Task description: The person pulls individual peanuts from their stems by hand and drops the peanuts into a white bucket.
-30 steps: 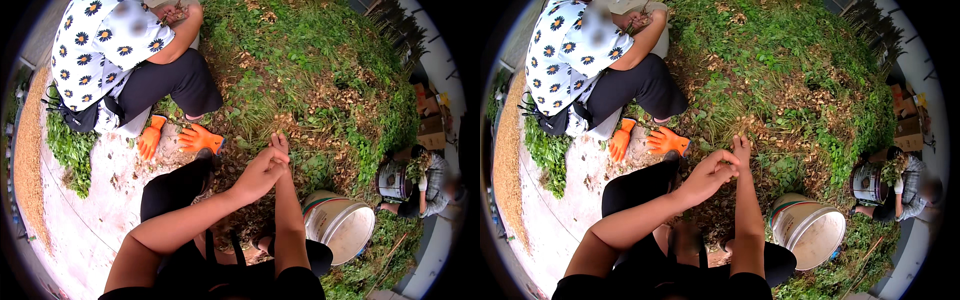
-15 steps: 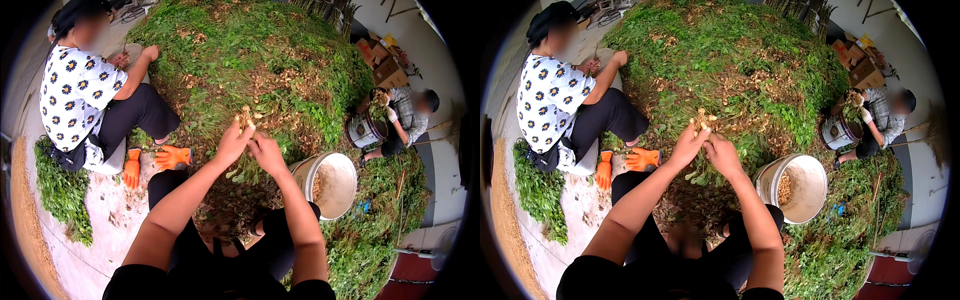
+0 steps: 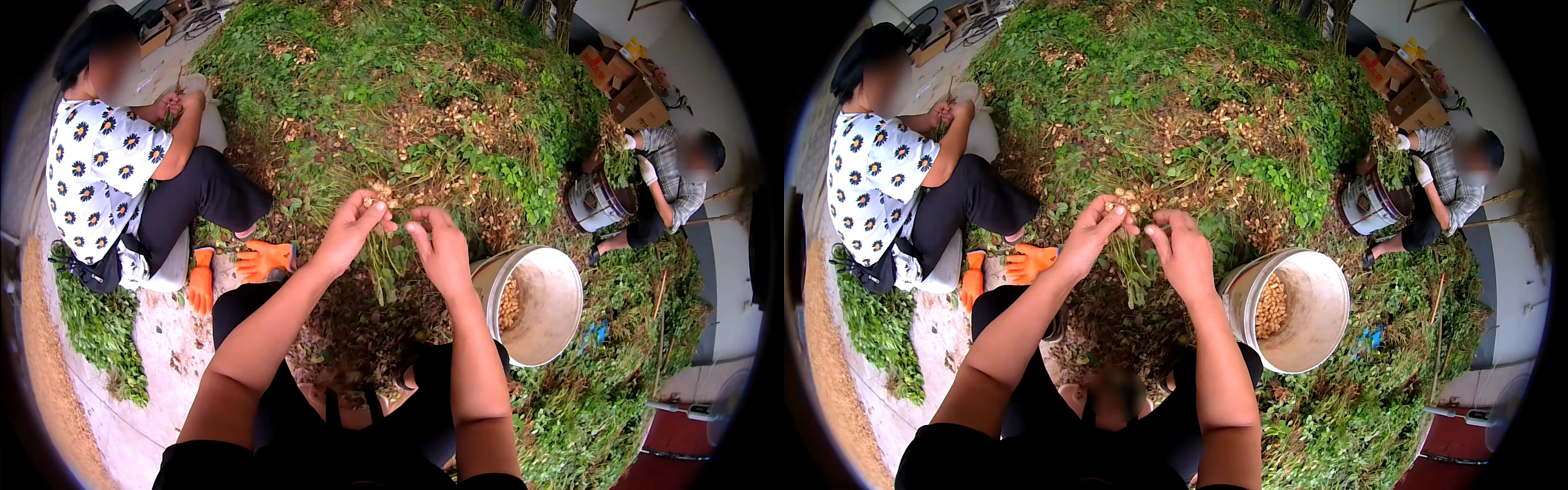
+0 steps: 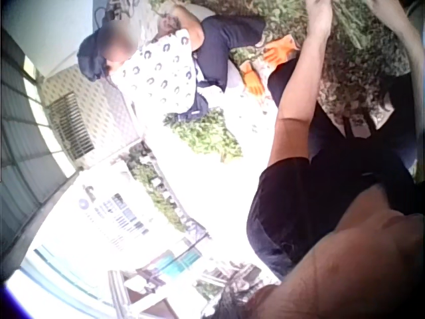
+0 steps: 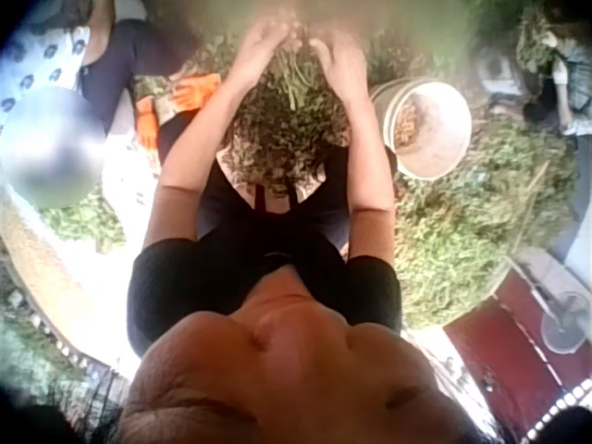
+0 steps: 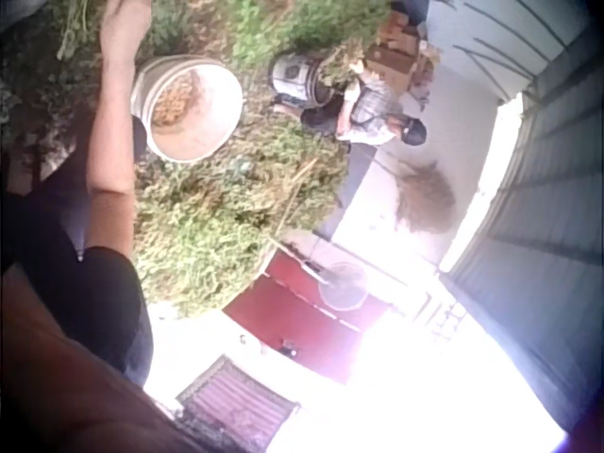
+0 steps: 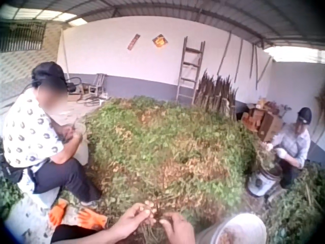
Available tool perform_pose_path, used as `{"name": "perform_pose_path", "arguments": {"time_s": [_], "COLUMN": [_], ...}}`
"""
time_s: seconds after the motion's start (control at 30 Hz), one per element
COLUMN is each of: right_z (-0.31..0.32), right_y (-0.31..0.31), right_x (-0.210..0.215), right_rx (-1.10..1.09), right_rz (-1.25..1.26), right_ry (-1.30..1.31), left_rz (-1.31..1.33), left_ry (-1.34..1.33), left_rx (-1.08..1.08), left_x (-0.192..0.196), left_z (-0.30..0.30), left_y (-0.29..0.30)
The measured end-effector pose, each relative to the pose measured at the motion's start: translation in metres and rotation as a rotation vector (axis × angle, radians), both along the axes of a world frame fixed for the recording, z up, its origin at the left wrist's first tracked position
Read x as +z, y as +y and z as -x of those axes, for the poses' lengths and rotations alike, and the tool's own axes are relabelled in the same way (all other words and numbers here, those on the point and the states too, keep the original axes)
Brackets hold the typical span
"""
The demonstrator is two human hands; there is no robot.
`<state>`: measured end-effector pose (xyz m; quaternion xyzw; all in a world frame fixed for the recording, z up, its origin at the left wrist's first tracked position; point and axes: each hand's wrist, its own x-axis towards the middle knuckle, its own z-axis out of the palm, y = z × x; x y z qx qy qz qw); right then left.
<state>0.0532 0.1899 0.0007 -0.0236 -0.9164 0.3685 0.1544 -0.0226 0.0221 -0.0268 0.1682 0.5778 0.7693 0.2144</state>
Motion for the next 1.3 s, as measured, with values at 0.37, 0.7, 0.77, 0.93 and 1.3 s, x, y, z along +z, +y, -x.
{"name": "perform_pose_path", "arguments": {"time_s": [0.37,0.7,0.77,0.93,1.3], "right_z": [0.007,0.010,0.011,0.011,0.001], "right_y": [-0.005,0.028,0.033,0.017,-0.005], "right_x": [-0.005,-0.022,-0.018,-0.011,-0.004], "right_rx": [0.111,0.205,0.025,0.174,0.207], "right_rz": [0.278,1.625,1.567,1.350,1.148], "right_ry": [0.024,0.090,0.048,-0.162,-0.241], "left_rz": [0.029,-0.467,-0.493,-0.385,-0.203], "left_ry": [-0.008,-0.354,-0.373,-0.374,-0.402], "left_rx": [-0.107,-0.184,-0.200,-0.241,-0.311], "left_x": [0.003,0.014,0.016,0.023,0.018], "left_z": [-0.013,-0.007,-0.007,-0.012,-0.020], "left_y": [0.009,-0.002,-0.003,-0.004,-0.003]}}
